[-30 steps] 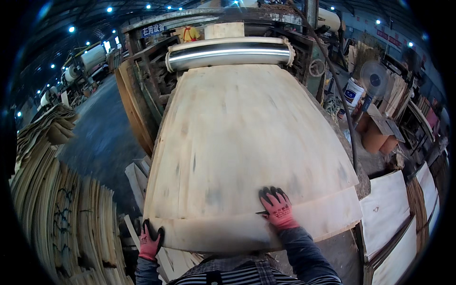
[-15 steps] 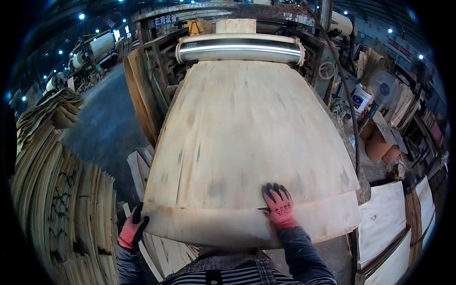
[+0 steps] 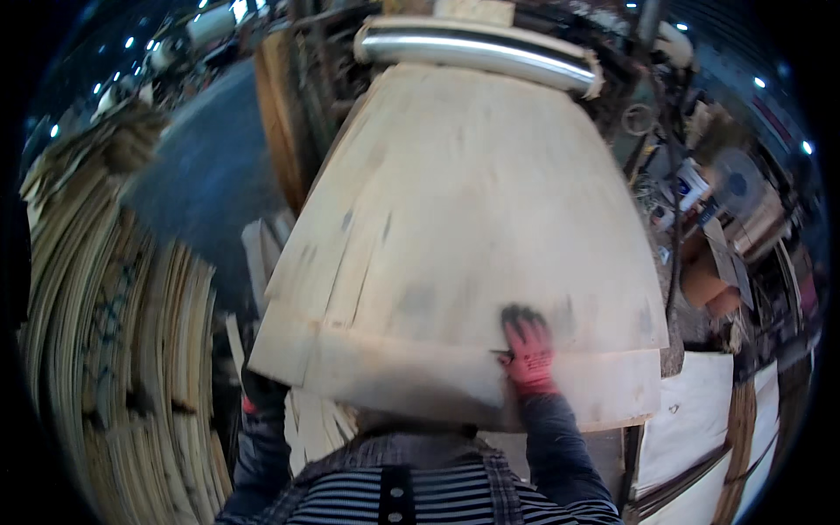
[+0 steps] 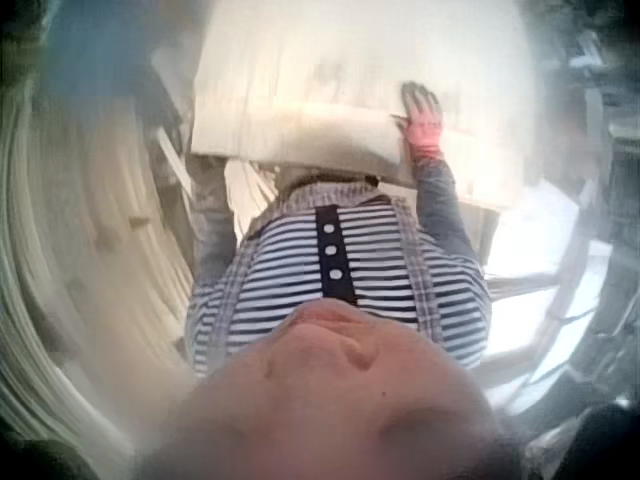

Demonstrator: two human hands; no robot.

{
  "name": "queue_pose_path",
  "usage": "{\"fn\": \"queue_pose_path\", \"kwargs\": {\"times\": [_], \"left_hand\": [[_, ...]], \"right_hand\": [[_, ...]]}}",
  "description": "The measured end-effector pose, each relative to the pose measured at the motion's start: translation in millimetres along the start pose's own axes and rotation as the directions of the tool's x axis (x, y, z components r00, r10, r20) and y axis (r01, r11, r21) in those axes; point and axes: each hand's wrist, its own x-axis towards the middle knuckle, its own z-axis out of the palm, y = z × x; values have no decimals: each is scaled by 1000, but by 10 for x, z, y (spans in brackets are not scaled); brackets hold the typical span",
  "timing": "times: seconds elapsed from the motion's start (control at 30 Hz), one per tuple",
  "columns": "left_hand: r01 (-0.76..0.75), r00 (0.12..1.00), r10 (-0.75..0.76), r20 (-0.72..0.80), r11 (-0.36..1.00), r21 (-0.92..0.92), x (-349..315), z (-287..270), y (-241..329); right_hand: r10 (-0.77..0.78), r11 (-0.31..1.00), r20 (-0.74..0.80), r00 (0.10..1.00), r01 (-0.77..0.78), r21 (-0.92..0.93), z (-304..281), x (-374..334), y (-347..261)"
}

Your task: The person repeatedly picks up large wooden boards from a stack, places them onto a roller press, and removes them after processing. The person handles each board one at a time, moving between the stack and the machine throughout the clip.

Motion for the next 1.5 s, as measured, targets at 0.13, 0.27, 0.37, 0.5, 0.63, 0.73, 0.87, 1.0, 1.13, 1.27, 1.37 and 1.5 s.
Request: {"fn": "queue_pose_path", "kwargs": {"times": [0.13, 0.27, 0.37, 0.5, 0.63, 0.73, 0.87, 1.0, 1.13, 1.27, 1.37, 1.5], "left_hand": [[299, 951, -287, 117, 749, -592, 209, -189, 192], [451, 850, -445, 281, 891, 47, 165, -432, -146], [-64, 960, -89, 267, 855, 515, 110, -493, -182], [128, 986, -130, 107, 991, 26, -94, -386, -390], [569, 797, -87, 598, 441, -694, 33, -369, 95], [517, 821, -405, 402, 827, -222, -100, -323, 231], [293, 953, -244, -181, 896, 335, -579, 38, -482], [576, 767, -483, -423, 808, 122, -418, 403, -17], [610, 717, -546, -433, 792, 10, -495, 456, -360], [613, 714, -527, -461, 788, 49, -521, 444, -405], [546, 722, -479, -500, 838, -15, -503, 502, -299], [582, 644, -462, -610, 813, -1, -432, 574, -99]], "right_hand": [[-10, 1000, -22, 1000, 10, -3, 40, -13, 2], [-24, 1000, -76, 997, 22, -22, 60, -12, 54], [25, 999, -80, 997, -22, 33, -47, 44, 13], [19, 977, -255, 967, 36, 210, -486, 251, 114], [91, 969, -295, 951, -16, 246, -1129, 557, 48], [31, 978, -347, 938, 44, 205, -1222, 715, -85], [-188, 982, -242, 952, 187, -30, -828, 727, -301], [-195, 981, -108, 975, 195, -2, -172, 453, -319], [-96, 995, 12, 995, 96, -31, -72, 341, -313], [-108, 994, -23, 994, 108, -37, -40, 356, -277], [-96, 993, 7, 995, 96, -75, -94, 373, -324], [-98, 995, 16, 995, 98, -26, -16, 371, -292]]}}
